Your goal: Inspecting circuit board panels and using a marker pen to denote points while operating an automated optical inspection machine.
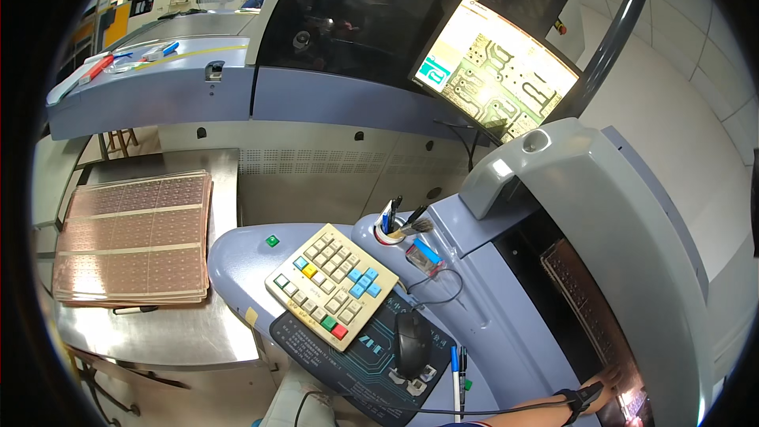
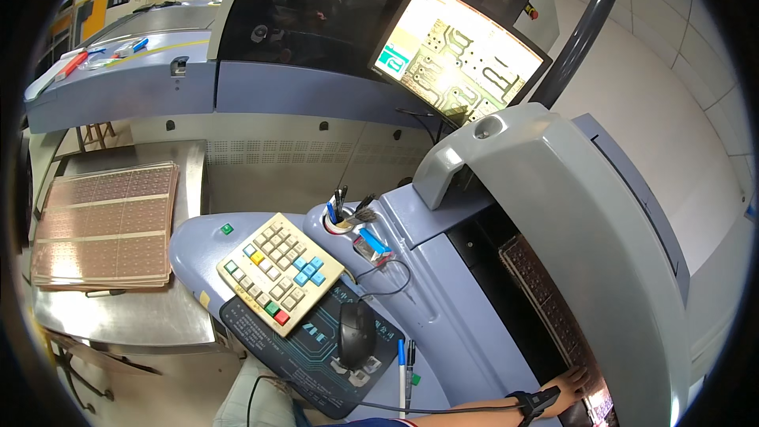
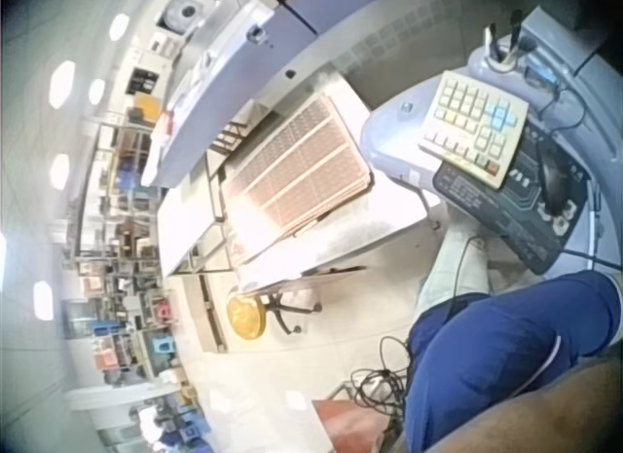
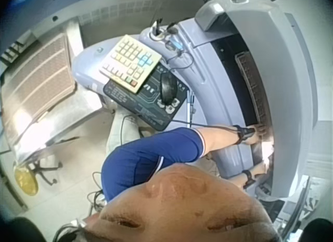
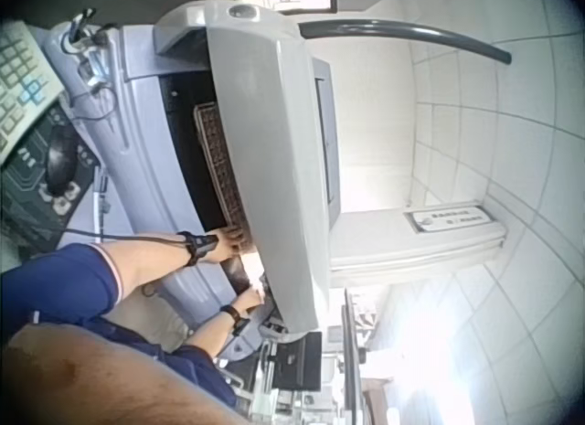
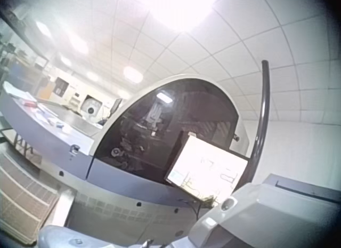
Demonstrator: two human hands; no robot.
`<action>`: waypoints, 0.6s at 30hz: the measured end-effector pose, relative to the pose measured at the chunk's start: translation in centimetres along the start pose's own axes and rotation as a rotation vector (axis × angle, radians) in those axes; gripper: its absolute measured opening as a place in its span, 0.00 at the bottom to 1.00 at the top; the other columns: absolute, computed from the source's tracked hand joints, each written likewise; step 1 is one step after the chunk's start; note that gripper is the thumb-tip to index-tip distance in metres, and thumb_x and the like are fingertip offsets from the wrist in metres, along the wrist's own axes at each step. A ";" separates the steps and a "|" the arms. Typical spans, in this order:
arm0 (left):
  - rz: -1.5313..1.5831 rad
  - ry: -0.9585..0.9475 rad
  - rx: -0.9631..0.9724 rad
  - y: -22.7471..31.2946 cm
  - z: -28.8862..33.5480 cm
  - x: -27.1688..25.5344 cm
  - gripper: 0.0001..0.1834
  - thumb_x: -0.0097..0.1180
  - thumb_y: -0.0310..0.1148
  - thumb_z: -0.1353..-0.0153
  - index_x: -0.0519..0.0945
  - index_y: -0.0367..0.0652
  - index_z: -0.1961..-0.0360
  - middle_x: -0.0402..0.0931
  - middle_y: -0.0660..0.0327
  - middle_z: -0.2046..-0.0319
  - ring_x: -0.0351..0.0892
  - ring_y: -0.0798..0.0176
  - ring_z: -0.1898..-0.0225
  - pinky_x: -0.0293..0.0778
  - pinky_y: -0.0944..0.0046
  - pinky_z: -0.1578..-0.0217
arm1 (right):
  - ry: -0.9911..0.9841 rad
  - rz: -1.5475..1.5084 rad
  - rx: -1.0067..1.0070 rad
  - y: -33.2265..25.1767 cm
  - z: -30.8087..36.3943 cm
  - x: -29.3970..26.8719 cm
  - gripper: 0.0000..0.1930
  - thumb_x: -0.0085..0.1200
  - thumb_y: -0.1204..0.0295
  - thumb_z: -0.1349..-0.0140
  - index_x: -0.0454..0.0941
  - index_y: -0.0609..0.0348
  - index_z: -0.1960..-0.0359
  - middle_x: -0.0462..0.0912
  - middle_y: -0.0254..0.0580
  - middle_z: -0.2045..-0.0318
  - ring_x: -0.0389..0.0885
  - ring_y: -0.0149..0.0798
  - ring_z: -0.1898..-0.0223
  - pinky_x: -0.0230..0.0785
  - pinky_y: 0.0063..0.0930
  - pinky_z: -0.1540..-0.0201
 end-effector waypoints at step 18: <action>-0.007 0.000 0.010 0.2 -0.3 0.1 0.26 0.47 0.37 0.38 0.75 0.36 0.41 0.62 0.43 0.33 0.56 0.41 0.29 0.49 0.44 0.28 | -0.011 -0.018 0.008 0.3 0.1 0.5 0.13 0.56 0.64 0.37 0.83 0.62 0.61 0.86 0.47 0.64 0.84 0.43 0.63 0.75 0.36 0.59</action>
Point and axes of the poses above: each hand's wrist, its own z-axis away from the middle knuckle, its own x-axis out of the palm, y = z × x, the point moved 6 cm from there along -z, towards the middle knuckle
